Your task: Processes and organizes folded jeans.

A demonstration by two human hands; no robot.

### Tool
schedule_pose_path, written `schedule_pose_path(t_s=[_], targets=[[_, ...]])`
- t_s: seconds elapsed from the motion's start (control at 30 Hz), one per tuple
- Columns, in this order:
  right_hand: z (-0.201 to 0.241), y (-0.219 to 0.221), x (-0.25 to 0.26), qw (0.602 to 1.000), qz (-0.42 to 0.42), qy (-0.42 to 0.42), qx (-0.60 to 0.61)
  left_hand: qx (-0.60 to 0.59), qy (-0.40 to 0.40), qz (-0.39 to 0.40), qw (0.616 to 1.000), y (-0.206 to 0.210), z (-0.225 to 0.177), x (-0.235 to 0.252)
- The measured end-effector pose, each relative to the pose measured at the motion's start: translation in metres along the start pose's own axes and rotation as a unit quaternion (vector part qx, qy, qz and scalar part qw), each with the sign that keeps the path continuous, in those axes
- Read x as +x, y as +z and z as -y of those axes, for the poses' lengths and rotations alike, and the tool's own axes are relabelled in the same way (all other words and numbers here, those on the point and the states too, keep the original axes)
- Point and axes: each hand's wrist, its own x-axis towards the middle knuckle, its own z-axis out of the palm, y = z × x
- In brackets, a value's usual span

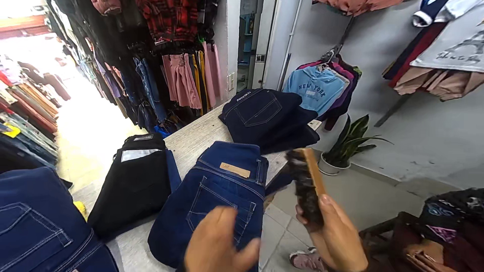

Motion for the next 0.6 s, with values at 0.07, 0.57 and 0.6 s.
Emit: schedule_pose_path(t_s=[0.07,0.57,0.6], targets=[[-0.003,0.01,-0.028,0.992,-0.05,0.038,0.11,0.093,-0.084,0.072,0.99,0.024,-0.024,0.045],[0.003,-0.041,-0.07,0.997,-0.059,-0.032,0.042,-0.714,0.077,-0.261,0.645,-0.005,0.054,-0.014],[0.003,-0.037,-0.07,0.998,-0.041,-0.028,0.037,-0.726,0.098,-0.248,0.634,-0.005,0.058,-0.018]])
